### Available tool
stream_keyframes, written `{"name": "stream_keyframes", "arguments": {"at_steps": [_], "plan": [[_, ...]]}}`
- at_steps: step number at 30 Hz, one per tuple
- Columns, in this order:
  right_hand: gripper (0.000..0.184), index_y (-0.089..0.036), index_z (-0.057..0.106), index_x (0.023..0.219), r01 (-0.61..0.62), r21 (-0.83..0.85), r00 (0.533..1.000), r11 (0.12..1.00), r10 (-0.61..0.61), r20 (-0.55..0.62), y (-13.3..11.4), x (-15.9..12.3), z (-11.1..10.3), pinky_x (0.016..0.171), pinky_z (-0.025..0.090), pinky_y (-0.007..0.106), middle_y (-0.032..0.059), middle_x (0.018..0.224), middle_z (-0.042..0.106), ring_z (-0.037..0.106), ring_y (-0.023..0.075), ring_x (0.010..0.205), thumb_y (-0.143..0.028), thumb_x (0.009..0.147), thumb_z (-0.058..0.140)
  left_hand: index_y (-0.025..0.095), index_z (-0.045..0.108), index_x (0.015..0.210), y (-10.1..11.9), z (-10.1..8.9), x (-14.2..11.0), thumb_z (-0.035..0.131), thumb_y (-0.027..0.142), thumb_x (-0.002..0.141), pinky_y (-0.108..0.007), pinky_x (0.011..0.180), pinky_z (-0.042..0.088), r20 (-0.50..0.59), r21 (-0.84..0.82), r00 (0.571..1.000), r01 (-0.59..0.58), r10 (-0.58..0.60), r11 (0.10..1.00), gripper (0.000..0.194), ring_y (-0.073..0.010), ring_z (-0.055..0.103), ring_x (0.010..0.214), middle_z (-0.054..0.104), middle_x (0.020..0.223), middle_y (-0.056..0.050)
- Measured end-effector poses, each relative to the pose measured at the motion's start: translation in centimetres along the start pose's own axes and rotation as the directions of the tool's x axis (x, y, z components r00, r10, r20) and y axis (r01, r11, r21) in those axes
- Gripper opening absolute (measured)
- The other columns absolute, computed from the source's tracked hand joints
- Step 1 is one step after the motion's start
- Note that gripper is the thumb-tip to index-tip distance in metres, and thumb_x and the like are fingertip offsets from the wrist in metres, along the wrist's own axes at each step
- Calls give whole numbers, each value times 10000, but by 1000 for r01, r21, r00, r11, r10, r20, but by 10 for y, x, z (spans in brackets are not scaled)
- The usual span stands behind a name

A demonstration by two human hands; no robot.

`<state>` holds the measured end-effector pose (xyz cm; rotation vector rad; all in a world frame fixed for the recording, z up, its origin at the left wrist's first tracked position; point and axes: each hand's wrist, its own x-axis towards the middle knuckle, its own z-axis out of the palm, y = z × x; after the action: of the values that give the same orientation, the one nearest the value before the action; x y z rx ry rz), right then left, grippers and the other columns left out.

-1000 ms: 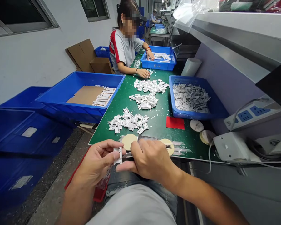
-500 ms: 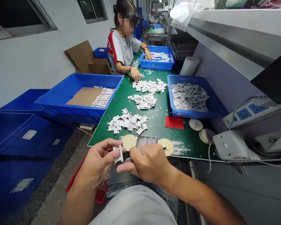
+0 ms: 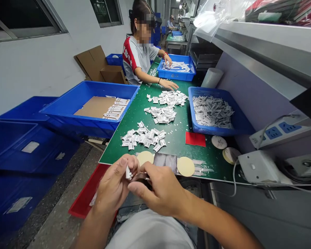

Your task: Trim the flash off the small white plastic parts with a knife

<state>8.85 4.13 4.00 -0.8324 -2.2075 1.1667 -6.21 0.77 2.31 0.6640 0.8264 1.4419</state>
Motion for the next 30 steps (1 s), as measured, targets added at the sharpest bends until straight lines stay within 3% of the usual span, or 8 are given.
{"name": "stream_keyframes", "arguments": {"at_steps": [2, 4, 8, 15, 30], "plan": [[402, -178, 571, 900, 96, -241, 991, 966, -115, -65, 3, 2, 1, 584, 354, 245, 8, 730, 608, 529, 126, 605, -558, 928, 444, 176, 549, 741, 2, 2, 0, 467, 403, 946, -241, 579, 323, 2, -10, 1000, -2, 2, 1000, 317, -112, 375, 604, 417, 703, 5], [505, -168, 577, 827, 152, -456, 971, 877, -219, -98, 5, 4, 3, 561, 325, 261, 26, 692, 606, 538, 141, 585, -628, 919, 390, 175, 535, 722, 3, 2, 0, 471, 405, 943, -249, 588, 319, 3, 19, 1000, -18, 18, 1000, 326, -120, 381, 614, 413, 696, 3], [601, -170, 568, 729, 181, -670, 939, 720, -330, -100, 6, 8, 5, 512, 230, 289, 6, 579, 525, 453, 132, 496, -672, 920, 297, 183, 506, 699, 4, -2, -3, 442, 397, 955, -270, 621, 320, 14, 111, 999, -47, 46, 993, 339, -141, 383, 647, 409, 692, -3], [609, -182, 532, 672, 168, -751, 919, 638, -377, -115, 3, 11, 5, 514, 198, 303, -1, 563, 482, 391, 130, 487, -659, 933, 260, 195, 495, 700, 2, -6, -6, 441, 431, 943, -288, 635, 314, -4, 244, 998, -62, 65, 968, 343, -159, 364, 664, 407, 716, -13], [605, -181, 534, 672, 163, -740, 924, 653, -365, -118, 8, 4, 1, 491, 155, 304, -7, 522, 473, 369, 122, 451, -620, 959, 231, 201, 478, 700, -1, 3, -6, 417, 436, 950, -286, 657, 317, 4, 275, 997, -76, 77, 959, 348, -170, 367, 688, 393, 716, -14]]}}
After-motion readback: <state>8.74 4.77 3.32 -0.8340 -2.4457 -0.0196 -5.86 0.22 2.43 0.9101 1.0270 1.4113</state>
